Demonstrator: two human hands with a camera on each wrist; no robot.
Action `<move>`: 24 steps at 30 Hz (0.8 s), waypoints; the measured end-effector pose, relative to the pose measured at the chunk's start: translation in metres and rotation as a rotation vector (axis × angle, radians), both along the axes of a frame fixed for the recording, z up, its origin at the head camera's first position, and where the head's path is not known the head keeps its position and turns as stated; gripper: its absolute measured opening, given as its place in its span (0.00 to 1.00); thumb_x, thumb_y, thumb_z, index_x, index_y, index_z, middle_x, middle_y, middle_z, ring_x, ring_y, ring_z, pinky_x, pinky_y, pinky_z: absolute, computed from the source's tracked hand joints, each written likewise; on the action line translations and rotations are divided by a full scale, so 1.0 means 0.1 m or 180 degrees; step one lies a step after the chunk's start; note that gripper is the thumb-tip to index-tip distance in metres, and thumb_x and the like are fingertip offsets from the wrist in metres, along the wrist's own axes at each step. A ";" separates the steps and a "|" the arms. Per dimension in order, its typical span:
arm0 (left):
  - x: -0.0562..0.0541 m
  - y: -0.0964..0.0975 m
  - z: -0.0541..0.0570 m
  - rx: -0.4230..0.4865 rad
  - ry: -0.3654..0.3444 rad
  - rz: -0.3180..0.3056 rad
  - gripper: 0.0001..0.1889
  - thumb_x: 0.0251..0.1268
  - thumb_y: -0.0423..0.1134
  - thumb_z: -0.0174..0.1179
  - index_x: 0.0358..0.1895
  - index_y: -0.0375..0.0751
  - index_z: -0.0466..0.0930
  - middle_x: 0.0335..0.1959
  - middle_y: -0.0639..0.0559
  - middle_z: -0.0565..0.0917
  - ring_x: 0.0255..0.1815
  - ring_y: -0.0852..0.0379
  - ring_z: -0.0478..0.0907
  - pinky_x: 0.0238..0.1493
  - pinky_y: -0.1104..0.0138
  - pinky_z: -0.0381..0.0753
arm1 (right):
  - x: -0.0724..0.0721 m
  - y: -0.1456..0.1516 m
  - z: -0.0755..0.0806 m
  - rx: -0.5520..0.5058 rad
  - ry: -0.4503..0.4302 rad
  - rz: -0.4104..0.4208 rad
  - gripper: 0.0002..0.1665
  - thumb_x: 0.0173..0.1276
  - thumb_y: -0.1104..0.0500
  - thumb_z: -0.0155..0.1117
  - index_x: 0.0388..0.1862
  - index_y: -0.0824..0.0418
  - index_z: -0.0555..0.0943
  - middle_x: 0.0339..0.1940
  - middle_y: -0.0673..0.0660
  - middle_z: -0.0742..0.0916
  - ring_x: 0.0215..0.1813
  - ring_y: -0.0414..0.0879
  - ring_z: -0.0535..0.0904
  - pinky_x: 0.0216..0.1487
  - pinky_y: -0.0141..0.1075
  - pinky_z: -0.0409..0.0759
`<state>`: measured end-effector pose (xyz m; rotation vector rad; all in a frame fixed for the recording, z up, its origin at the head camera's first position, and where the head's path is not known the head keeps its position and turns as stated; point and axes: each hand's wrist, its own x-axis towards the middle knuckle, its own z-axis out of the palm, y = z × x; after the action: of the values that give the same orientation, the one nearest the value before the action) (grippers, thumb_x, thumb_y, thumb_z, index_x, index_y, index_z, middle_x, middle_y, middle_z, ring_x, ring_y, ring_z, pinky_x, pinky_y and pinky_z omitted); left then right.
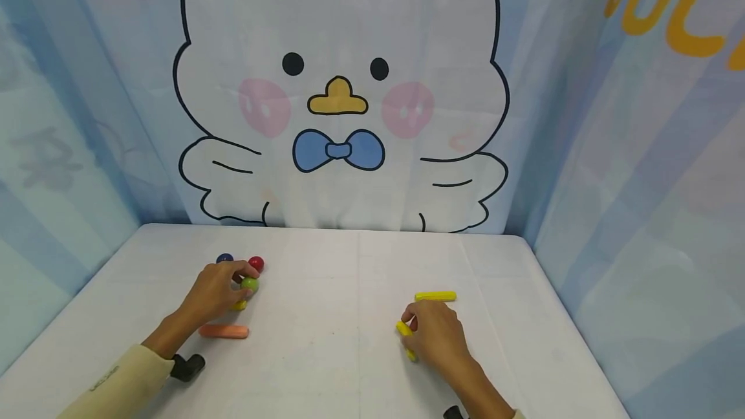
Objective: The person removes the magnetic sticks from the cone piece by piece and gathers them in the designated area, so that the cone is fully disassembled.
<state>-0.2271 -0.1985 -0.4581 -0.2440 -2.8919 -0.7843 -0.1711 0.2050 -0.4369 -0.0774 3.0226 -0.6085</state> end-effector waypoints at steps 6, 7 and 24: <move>0.02 0.02 -0.01 -0.0006 0.0025 -0.0009 0.15 0.60 0.30 0.78 0.50 0.41 0.89 0.48 0.46 0.91 0.48 0.49 0.84 0.56 0.50 0.87 | 0.04 -0.01 -0.05 0.0195 -0.0005 -0.0004 0.18 0.51 0.59 0.89 0.40 0.53 0.90 0.30 0.45 0.85 0.35 0.43 0.76 0.41 0.41 0.79; 0.02 0.02 -0.01 -0.0007 0.0027 -0.0005 0.15 0.60 0.30 0.78 0.50 0.41 0.89 0.48 0.45 0.91 0.48 0.48 0.84 0.56 0.50 0.88 | 0.05 -0.01 -0.05 0.0215 0.0003 -0.0001 0.18 0.51 0.59 0.89 0.40 0.53 0.90 0.30 0.45 0.85 0.35 0.43 0.77 0.42 0.42 0.79; 0.22 0.31 0.16 -0.0537 0.1064 -0.0451 0.28 0.57 0.56 0.79 0.56 0.46 0.88 0.54 0.46 0.88 0.54 0.45 0.79 0.58 0.48 0.81 | 0.23 0.25 0.01 0.0274 0.0991 0.0114 0.23 0.60 0.46 0.84 0.52 0.51 0.91 0.54 0.50 0.92 0.55 0.51 0.82 0.54 0.52 0.82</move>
<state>-0.2051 -0.1676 -0.4423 -0.5471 -2.6424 -0.4637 -0.1479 0.2300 -0.4358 -0.2437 3.3330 -0.5048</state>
